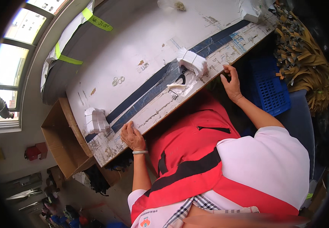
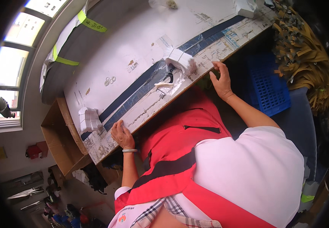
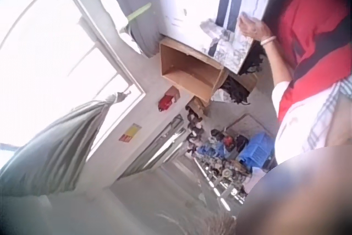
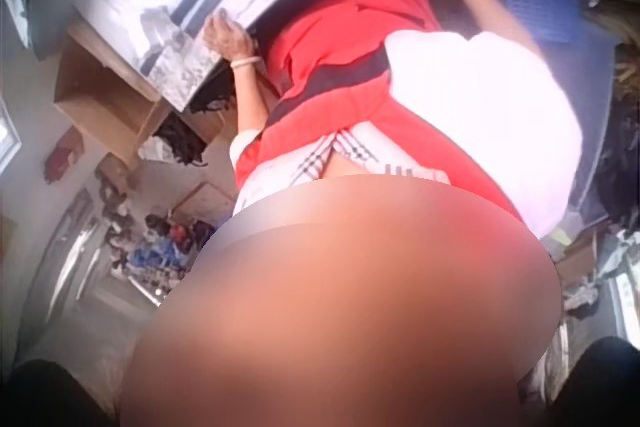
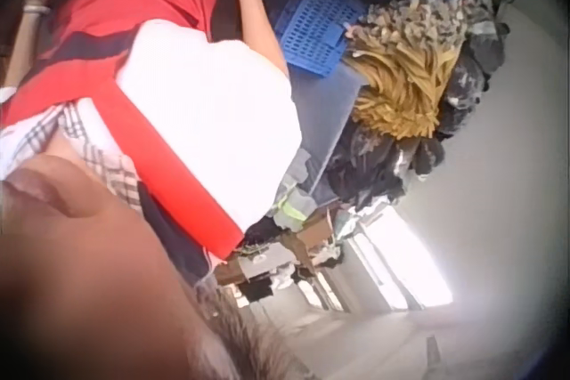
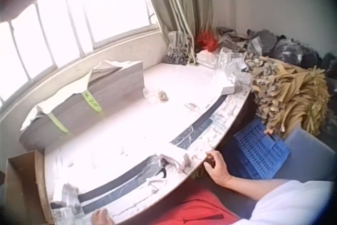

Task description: Counting and stacking white garment labels on a production workbench.

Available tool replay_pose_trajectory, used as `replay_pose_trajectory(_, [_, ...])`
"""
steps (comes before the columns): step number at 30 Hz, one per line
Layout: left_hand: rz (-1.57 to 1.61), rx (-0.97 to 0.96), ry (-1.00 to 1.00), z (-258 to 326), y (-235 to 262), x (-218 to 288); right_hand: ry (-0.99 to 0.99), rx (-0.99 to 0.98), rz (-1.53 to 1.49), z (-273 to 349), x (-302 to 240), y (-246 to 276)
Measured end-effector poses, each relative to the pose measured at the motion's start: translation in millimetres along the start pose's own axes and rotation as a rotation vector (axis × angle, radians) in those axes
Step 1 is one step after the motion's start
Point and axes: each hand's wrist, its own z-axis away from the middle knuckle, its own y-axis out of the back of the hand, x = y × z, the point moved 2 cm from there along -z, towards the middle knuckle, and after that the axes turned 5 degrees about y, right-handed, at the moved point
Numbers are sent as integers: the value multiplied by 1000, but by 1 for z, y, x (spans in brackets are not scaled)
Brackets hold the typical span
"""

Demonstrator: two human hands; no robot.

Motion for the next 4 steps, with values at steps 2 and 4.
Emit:
replay_pose_trajectory(2, [-2, 2, -18, -3, -4, -3, -249, -433, 35, 58, 32, 28])
replay_pose_trajectory(4, [4, 6, -15, -4, -4, -3, -414, -756, 79, 89, 60, 45])
